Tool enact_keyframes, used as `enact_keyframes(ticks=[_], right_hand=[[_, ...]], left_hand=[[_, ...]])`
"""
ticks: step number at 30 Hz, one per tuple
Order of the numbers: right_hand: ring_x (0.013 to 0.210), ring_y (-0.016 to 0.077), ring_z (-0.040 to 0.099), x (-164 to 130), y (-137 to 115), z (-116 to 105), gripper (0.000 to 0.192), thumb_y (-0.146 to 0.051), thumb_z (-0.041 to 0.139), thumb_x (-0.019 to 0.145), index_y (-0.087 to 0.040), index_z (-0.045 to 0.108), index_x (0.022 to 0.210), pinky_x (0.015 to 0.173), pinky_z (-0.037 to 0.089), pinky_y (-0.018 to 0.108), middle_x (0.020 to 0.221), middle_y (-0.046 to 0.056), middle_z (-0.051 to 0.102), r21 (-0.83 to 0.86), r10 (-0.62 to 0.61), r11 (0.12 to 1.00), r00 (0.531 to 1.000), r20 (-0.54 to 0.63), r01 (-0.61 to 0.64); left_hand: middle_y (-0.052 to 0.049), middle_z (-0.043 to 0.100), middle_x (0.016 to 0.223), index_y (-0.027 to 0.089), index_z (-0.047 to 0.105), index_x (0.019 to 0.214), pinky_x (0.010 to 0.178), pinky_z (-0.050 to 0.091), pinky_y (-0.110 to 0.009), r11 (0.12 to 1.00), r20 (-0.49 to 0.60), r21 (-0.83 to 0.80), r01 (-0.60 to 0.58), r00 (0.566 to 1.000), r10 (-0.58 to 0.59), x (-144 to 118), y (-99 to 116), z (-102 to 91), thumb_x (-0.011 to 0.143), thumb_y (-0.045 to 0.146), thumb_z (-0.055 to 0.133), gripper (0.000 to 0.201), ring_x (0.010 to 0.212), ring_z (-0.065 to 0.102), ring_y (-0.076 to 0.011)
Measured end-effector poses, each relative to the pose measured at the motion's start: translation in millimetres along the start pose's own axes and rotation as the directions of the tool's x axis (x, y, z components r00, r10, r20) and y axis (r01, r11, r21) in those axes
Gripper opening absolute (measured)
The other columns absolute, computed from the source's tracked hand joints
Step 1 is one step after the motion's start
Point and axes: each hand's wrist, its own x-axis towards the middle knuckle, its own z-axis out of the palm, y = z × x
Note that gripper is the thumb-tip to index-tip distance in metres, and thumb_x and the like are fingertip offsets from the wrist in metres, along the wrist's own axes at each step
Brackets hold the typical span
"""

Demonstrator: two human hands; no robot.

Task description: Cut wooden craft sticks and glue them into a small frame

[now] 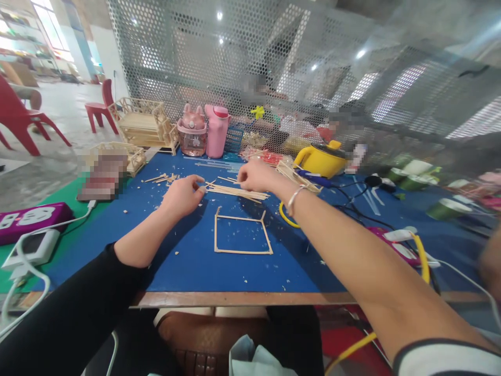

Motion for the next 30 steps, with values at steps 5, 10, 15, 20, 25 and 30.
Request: enact_keyframes(ticks=[5,10,15,20,25,30], right_hand=[[0.059,0.0122,0.061,-54,52,-15,0.016,-0.014,0.059,0.066,-0.016,0.071,0.076,0.052,0.041,0.019,0.064,0.001,0.069,0.172,0.235,0.964,0.949,-0.208,-0.201],[0.053,0.0114,0.06,-92,72,30,0.014,-0.014,0.058,0.067,-0.016,0.07,0.074,0.049,0.041,0.019,0.062,0.001,0.07,0.268,0.3,0.915,0.953,0.054,-0.303],[0.056,0.0115,0.061,-81,66,65,0.016,-0.011,0.06,0.064,-0.019,0.072,0.07,0.053,0.041,0.019,0.064,0.0,0.07,0.286,0.195,0.936,0.978,0.07,-0.207],[0.069,0.0162,0.063,-66,68,65,0.026,-0.017,0.063,0.064,-0.021,0.074,0.087,0.06,0.042,0.022,0.076,0.003,0.072,0.282,0.11,0.953,0.994,0.021,-0.112],[0.08,0.018,0.063,-61,69,66,0.037,-0.009,0.053,0.07,-0.021,0.072,0.099,0.068,0.042,0.022,0.089,0.005,0.072,0.298,0.117,0.95,0.991,-0.066,-0.093],[0.074,0.0159,0.062,-60,67,75,0.033,-0.01,0.047,0.075,-0.019,0.072,0.095,0.068,0.042,0.022,0.085,0.004,0.072,0.332,0.15,0.938,0.981,-0.121,-0.102]], left_hand=[[-0.004,0.068,0.083,0.017,0.062,0.109,0.075,0.046,-0.03,0.988,-0.182,-0.004,-0.154,0.972,0.15,-18,24,-11.4,0.084,0.041,0.048,0.037,0.076,0.062,-0.0183],[-0.003,0.066,0.087,0.023,0.069,0.087,0.069,0.047,-0.028,0.887,0.321,0.039,-0.46,0.847,0.425,-77,67,-6.7,0.085,0.038,0.05,0.024,0.081,0.062,-0.0188],[-0.005,0.064,0.084,0.022,0.069,0.09,0.075,0.047,-0.032,0.85,0.432,0.149,-0.506,0.806,0.405,-100,75,9.9,0.089,0.029,0.045,0.025,0.085,0.061,-0.0206],[-0.004,0.065,0.083,0.022,0.069,0.087,0.074,0.046,-0.03,0.865,0.391,0.216,-0.452,0.852,0.348,-92,72,16.0,0.09,0.024,0.041,0.028,0.084,0.061,-0.0195],[-0.004,0.066,0.09,0.024,0.069,0.089,0.07,0.046,-0.027,0.929,0.335,0.135,-0.344,0.898,0.284,-80,69,5.9,0.089,0.033,0.045,0.026,0.081,0.062,-0.0175],[-0.002,0.069,0.081,0.022,0.067,0.083,0.066,0.043,-0.028,0.973,0.046,0.216,-0.086,0.996,0.078,-43,54,-34.7,0.084,0.043,0.047,0.028,0.074,0.061,-0.0187]])
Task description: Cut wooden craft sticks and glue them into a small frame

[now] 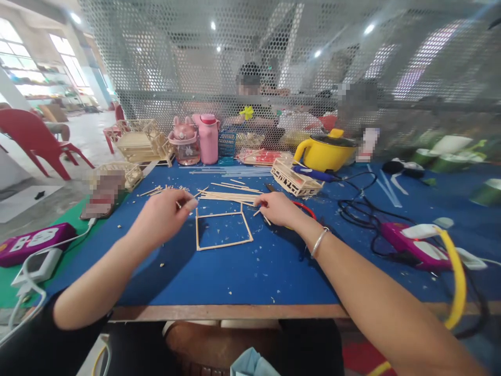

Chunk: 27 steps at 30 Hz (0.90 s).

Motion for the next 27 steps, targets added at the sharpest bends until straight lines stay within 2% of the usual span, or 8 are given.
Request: enact_keyframes(ticks=[3,6,8,11,13,19,24,27], right_hand=[[0.067,0.015,0.059,-3,2,1,0.027,-0.015,0.05,0.076,-0.018,0.069,0.095,0.063,0.041,0.023,0.078,0.003,0.069,0.049,-0.011,0.999,0.994,-0.106,0.016],[0.065,0.0157,0.057,-9,7,-10,0.022,-0.031,0.049,0.083,-0.018,0.067,0.085,0.063,0.041,0.025,0.073,0.003,0.066,0.126,-0.025,0.989,0.931,-0.364,0.076],[0.073,0.0176,0.059,-14,14,-24,0.03,-0.035,0.041,0.089,-0.017,0.065,0.087,0.069,0.043,0.027,0.079,0.006,0.066,0.143,0.02,0.986,0.802,-0.597,0.082],[0.089,0.0202,0.06,-18,32,-49,0.035,-0.024,0.031,0.09,-0.015,0.051,0.118,0.079,0.044,0.031,0.1,0.011,0.063,0.151,0.133,0.989,0.51,-0.85,-0.006],[0.096,0.0217,0.058,-15,51,-61,0.045,-0.015,0.035,0.084,-0.013,0.04,0.128,0.082,0.044,0.033,0.112,0.015,0.058,0.127,0.158,0.987,0.451,-0.878,-0.098],[0.114,0.0377,0.047,7,106,-57,0.056,-0.028,0.055,0.073,-0.012,0.047,0.126,0.091,0.036,0.054,0.124,0.022,0.052,-0.189,0.275,0.897,0.839,-0.469,-0.4],[0.101,0.0357,0.056,19,121,-51,0.048,-0.039,0.056,0.076,-0.016,0.057,0.118,0.08,0.043,0.046,0.112,0.019,0.062,-0.263,0.299,0.887,0.906,-0.301,-0.38],[0.096,0.0333,0.059,25,129,-56,0.053,-0.035,0.068,0.066,-0.017,0.061,0.115,0.077,0.044,0.04,0.108,0.016,0.065,-0.143,0.319,0.921,0.912,-0.258,-0.363]], left_hand=[[-0.001,0.064,0.062,0.023,0.062,0.065,0.053,0.036,-0.028,0.987,0.271,0.153,0.041,0.959,-0.082,4,-6,-13.3,0.077,0.055,0.05,0.037,0.06,0.058,-0.0193],[0.0,0.066,0.068,0.025,0.063,0.074,0.052,0.036,-0.026,0.993,0.431,0.117,-0.007,0.901,-0.044,-12,-2,-8.0,0.07,0.058,0.057,0.034,0.062,0.059,-0.0191],[0.0,0.067,0.076,0.026,0.063,0.089,0.055,0.038,-0.027,0.998,0.426,0.069,-0.013,0.904,-0.017,-24,2,1.9,0.073,0.052,0.057,0.031,0.067,0.06,-0.0191],[-0.001,0.067,0.082,0.025,0.062,0.097,0.062,0.041,-0.028,1.0,0.391,-0.001,-0.016,0.92,0.015,-34,2,16.9,0.079,0.042,0.053,0.026,0.073,0.061,-0.0193],[-0.003,0.067,0.085,0.024,0.063,0.095,0.066,0.043,-0.029,0.998,0.372,-0.051,-0.034,0.927,0.051,-35,0,24.2,0.081,0.041,0.051,0.025,0.076,0.061,-0.0195],[-0.005,0.068,0.092,0.022,0.066,0.088,0.074,0.045,-0.03,0.991,0.29,-0.114,-0.067,0.952,0.098,-33,-6,34.5,0.086,0.04,0.045,0.027,0.084,0.062,-0.0207],[-0.004,0.069,0.092,0.023,0.065,0.092,0.073,0.046,-0.029,0.986,0.236,-0.157,-0.062,0.967,0.098,-32,1,29.3,0.088,0.037,0.042,0.028,0.083,0.062,-0.019],[-0.003,0.068,0.095,0.024,0.067,0.095,0.075,0.047,-0.028,0.97,0.269,-0.166,-0.179,0.938,0.219,-24,20,29.9,0.086,0.036,0.047,0.025,0.084,0.062,-0.018]])
